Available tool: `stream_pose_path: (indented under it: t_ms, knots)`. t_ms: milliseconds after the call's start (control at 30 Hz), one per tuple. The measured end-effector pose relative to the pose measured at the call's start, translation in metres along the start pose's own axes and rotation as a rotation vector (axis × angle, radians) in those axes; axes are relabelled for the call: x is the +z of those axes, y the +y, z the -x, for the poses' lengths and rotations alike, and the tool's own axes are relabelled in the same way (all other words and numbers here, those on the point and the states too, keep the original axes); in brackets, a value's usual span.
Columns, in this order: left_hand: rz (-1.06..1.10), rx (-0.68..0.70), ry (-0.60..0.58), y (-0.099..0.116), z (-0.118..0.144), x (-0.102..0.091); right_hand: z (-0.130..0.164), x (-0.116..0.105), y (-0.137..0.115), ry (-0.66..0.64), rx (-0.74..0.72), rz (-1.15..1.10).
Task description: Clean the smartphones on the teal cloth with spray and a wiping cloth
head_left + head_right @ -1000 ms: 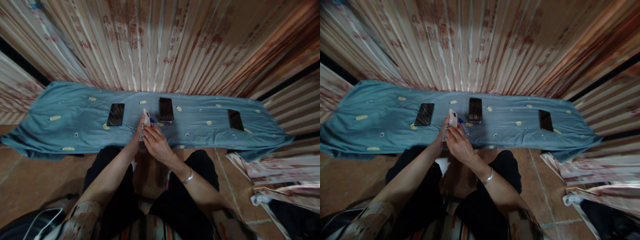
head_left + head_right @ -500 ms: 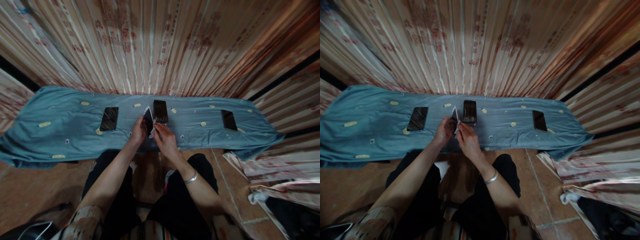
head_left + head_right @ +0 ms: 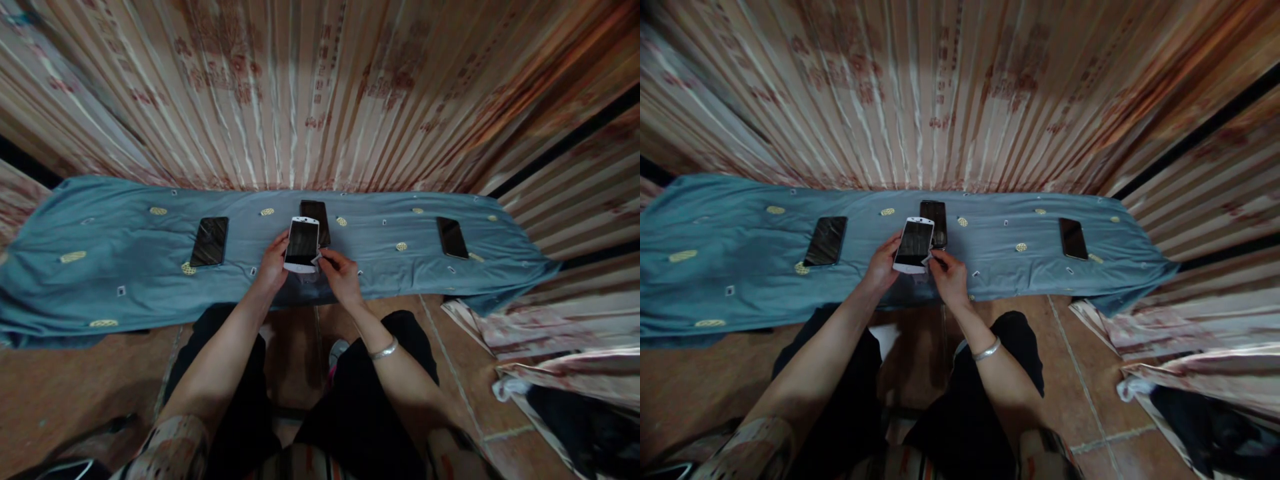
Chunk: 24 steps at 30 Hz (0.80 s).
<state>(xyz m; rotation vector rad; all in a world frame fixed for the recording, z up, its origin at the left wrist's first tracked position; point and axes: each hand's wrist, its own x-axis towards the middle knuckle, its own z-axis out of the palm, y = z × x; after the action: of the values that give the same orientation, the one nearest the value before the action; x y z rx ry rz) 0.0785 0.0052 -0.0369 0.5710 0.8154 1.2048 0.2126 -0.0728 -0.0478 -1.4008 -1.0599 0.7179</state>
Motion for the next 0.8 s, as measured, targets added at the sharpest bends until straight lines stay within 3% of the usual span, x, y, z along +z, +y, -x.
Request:
stream_pose_path:
  t_ms: [467, 633, 800]
  knots:
    - [-0.013, -0.027, -0.009, -0.011, -0.002, 0.02, -0.018, -0.011, 0.017, 0.072, 0.2, -0.277]
    - [-0.005, -0.004, 0.049, -0.016, -0.009, 0.02, -0.013, -0.013, 0.019, 0.013, 0.386, -0.535]
    - [-0.044, 0.015, 0.05, -0.016, -0.012, 0.021, -0.007, -0.014, 0.02, -0.037, 0.449, -0.56]
